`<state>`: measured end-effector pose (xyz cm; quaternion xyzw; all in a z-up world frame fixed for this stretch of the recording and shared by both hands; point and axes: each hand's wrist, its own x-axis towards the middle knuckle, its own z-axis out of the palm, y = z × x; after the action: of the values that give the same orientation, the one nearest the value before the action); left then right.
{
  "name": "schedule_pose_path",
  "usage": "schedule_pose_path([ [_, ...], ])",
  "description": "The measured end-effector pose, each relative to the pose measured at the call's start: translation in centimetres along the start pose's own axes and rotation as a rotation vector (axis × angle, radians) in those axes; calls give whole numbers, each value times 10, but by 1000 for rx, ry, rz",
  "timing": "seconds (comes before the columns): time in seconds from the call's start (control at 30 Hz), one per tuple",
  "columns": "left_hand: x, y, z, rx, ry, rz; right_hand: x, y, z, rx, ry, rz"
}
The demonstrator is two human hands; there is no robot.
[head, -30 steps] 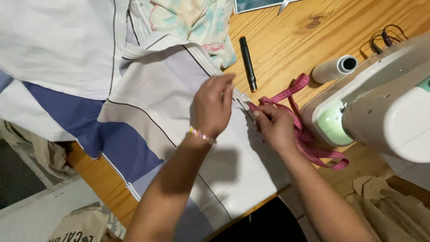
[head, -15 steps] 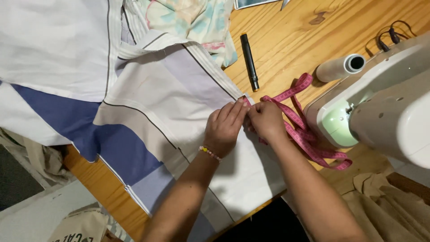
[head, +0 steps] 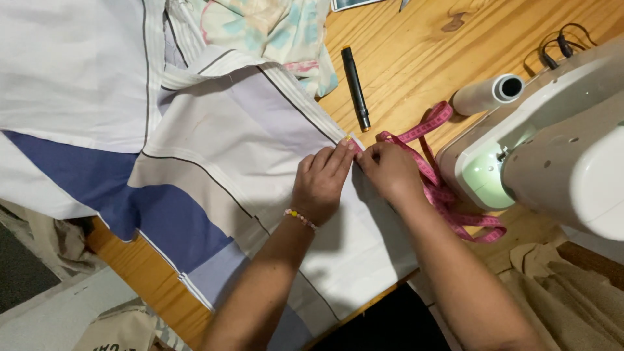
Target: The person measures a piece of striped fabric on a wooden table using a pink measuring tape. They repeatedly align the tape along the edges, smooth the fabric, and mark measurements with a black marker.
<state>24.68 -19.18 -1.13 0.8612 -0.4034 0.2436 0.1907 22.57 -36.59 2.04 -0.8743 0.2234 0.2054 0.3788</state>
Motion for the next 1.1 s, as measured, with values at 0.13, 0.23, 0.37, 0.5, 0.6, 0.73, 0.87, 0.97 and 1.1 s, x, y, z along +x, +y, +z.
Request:
schedule_pose_path([
  [0.13,5,0,-8,-28,-34,4,-42,2,-16,-129,22,-27],
  [0.23,-1,1,-6,-4,-61,4,-78,34,-13,-343,150,-89],
  [0.37,-9,1,-1,65,-170,-6,-114,85,-9,-546,597,-657],
  [0.5,-13,1,2,20,-335,-50,-137,128,4,-576,592,-746],
  [0.6,-13,1,9,99,-335,-26,-143,149,11,-643,654,-751],
  [0.73,-4,11,11,127,-344,-41,-153,174,19,-759,583,-652],
  [0.87,4,18,6,136,-355,-65,-162,180,7,-791,526,-624],
  [0.97,3,22,13,158,-330,-73,-175,190,0,-824,518,-616],
  [1.1,-10,20,34,207,-354,-112,-182,216,10,-735,616,-695],
])
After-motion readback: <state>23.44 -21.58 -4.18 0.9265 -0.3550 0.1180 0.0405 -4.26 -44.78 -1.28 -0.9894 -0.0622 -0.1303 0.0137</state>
